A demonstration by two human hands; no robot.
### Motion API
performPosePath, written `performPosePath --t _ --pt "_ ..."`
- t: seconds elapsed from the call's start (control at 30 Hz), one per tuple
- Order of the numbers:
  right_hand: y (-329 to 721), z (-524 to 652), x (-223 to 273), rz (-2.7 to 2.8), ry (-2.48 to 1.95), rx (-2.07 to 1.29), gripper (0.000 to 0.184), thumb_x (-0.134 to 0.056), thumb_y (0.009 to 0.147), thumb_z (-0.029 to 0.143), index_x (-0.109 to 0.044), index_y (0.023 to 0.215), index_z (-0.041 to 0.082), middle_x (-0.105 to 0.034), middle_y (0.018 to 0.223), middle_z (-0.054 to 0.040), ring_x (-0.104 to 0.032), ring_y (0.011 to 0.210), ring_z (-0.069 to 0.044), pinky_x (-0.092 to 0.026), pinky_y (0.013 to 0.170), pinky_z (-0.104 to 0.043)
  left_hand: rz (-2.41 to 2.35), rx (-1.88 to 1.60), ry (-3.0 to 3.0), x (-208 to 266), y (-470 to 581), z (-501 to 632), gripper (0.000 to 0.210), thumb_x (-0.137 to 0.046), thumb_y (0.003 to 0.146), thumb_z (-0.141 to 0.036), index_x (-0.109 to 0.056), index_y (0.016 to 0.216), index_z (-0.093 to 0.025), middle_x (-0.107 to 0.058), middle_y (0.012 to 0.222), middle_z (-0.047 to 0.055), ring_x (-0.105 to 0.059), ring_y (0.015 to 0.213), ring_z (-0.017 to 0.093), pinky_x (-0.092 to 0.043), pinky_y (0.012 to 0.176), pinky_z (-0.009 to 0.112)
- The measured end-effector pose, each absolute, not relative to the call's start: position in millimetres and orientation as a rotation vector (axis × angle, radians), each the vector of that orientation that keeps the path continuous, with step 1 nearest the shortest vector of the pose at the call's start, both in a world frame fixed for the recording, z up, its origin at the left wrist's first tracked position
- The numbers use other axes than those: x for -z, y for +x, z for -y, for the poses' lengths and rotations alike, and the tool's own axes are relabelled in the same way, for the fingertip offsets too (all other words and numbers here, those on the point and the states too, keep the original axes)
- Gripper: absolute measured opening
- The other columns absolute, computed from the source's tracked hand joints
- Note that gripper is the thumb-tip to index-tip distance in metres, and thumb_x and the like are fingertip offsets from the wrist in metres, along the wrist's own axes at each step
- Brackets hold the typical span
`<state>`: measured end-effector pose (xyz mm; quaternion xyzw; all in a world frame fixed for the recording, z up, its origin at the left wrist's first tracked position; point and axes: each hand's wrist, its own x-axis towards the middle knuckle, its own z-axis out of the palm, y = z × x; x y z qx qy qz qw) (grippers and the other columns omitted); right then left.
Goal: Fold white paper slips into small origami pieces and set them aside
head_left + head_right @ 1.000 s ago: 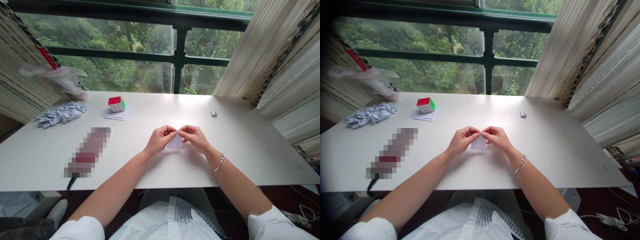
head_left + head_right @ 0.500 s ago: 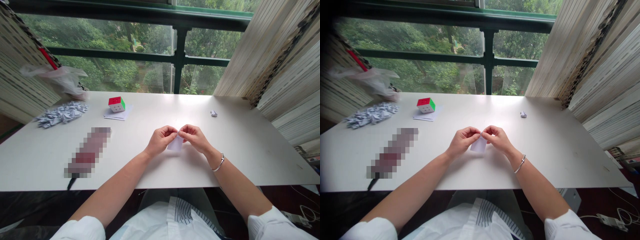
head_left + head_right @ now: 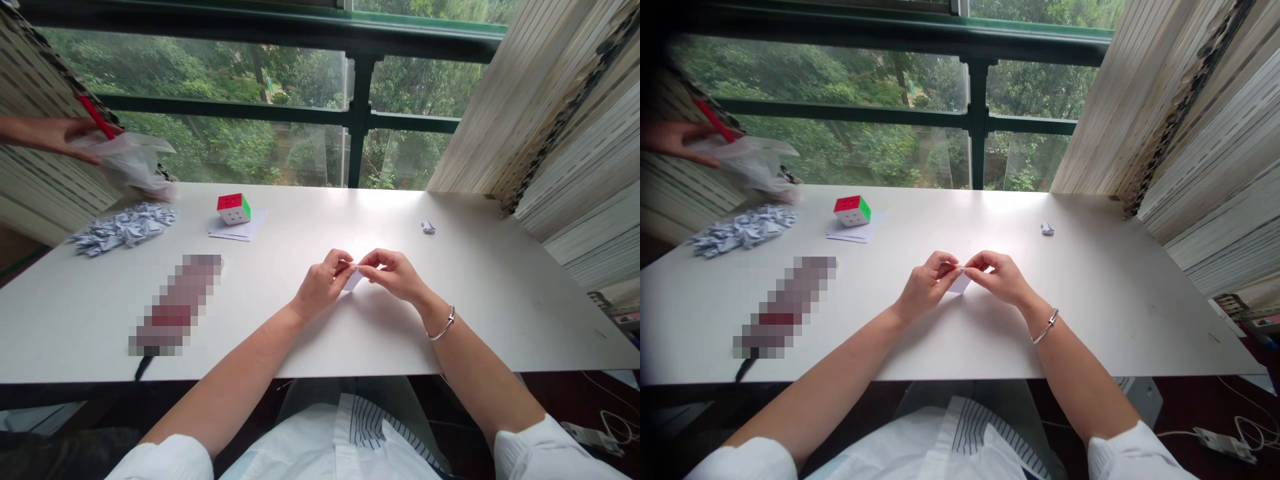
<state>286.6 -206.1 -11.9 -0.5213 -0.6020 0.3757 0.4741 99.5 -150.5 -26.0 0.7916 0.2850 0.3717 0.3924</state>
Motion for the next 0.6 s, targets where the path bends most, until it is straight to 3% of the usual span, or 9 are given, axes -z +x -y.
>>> performPosePath --t 0.27,0.6 --pt "284.1 208.9 9.1 1.518 -1.253 -0.79 0.018 -0.068 0.081 0.033 -0.063 0.076 0.017 -0.062 0.074 -0.0023 -0.054 0.063 -0.012 -0.044 0.052 -0.024 -0.647 -1.021 2.139 29.5 99.0 153.1 0.009 -0.055 0.091 -0.029 -0.051 0.096 -0.022 -0.065 0.082 0.001 -0.064 0.071 0.013 -0.045 0.063 0.023" --pt "281.9 206.6 12.1 1.525 -1.318 -0.771 0.022 -0.062 0.086 0.039 -0.063 0.083 0.018 -0.063 0.076 -0.0022 -0.052 0.063 -0.012 -0.043 0.053 -0.024 -0.683 -0.937 1.738 26.2 101.2 149.2 0.02 -0.064 0.085 -0.036 -0.056 0.091 -0.019 -0.066 0.078 0.002 -0.061 0.068 0.014 -0.047 0.063 0.024"
